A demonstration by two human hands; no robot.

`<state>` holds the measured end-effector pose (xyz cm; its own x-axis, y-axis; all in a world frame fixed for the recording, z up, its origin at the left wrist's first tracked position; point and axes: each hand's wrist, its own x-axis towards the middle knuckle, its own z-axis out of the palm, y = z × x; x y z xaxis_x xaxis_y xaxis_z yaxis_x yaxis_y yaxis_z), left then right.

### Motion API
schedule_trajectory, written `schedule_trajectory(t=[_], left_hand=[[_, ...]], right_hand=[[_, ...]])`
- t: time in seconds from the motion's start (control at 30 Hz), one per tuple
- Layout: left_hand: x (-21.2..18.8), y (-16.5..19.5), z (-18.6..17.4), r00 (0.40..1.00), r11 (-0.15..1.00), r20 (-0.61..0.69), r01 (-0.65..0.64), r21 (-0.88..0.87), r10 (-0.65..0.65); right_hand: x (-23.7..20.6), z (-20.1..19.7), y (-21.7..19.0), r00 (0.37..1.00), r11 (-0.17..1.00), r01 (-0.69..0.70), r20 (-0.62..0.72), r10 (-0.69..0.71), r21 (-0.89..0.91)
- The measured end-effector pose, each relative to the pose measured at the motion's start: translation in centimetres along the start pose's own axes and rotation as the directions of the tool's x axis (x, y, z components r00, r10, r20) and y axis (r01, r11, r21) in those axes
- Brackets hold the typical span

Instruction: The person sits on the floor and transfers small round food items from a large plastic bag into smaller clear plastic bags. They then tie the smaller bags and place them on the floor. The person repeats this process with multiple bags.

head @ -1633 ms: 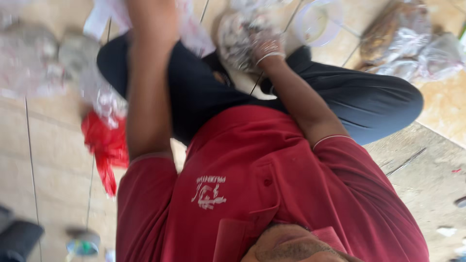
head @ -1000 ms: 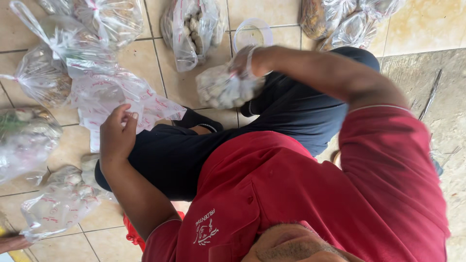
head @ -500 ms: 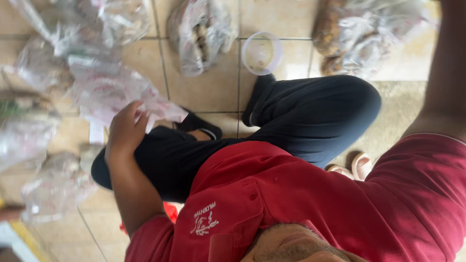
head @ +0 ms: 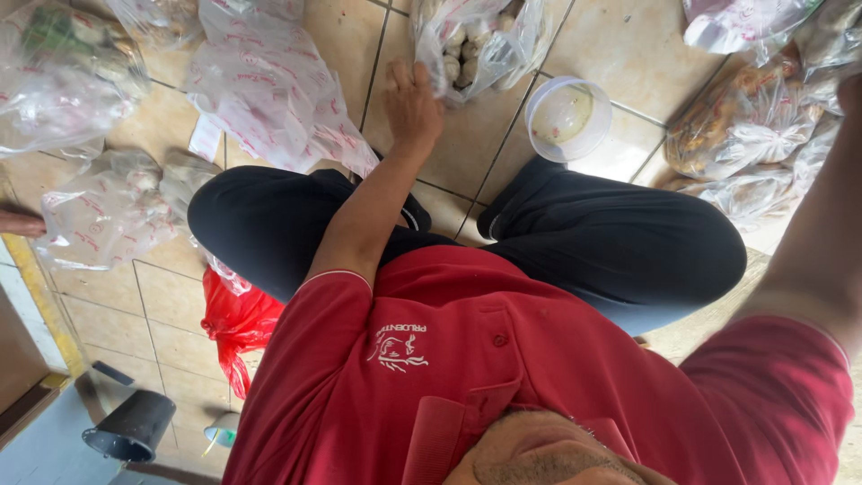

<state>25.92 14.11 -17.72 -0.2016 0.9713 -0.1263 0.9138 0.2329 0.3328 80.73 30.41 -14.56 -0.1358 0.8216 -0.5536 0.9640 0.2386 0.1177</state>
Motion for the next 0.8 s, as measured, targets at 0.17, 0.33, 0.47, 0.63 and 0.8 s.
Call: schedule_trajectory(t=[0.17, 0.33, 0.47, 0.63, 0.8], left_hand=[[1.2, -3.3, -0.4, 0.925, 0.953, -0.323, 0.109, -0.283, -0.202], [3.9, -4.6, -6.0, 0.930, 0.150, 0.143, 0.204, -0.967, -0.339], [3.1, -6.6, -11.4, 0.944, 0.186, 0.310, 0.327, -0.926, -0.118], [0.9, -6.9, -11.6, 0.928, 0.015, 0.372, 0.372, -0.928, 0.015], [0.3, -6.7, -8.1, 0.973, 0.280, 0.214, 0.182, -0.942, 0.086]], right_hand=[[-1.2, -2.9, -12.8, 0.776, 0.836, 0.491, -0.314, -0.548, -0.244], [-0.9, -2.3, -36.2, 0.577, 0.586, 0.802, -0.399, -0.713, 0.115], [-1.6, -2.8, -41.5, 0.544, 0.779, 0.508, -0.563, -0.622, -0.368], [-5.7, -3.1, -36.6, 0.885, 0.804, 0.462, 0.141, -0.443, -0.375], [-11.2, -3.4, -30.8, 0.844, 0.848, 0.530, 0.114, -0.525, -0.020]])
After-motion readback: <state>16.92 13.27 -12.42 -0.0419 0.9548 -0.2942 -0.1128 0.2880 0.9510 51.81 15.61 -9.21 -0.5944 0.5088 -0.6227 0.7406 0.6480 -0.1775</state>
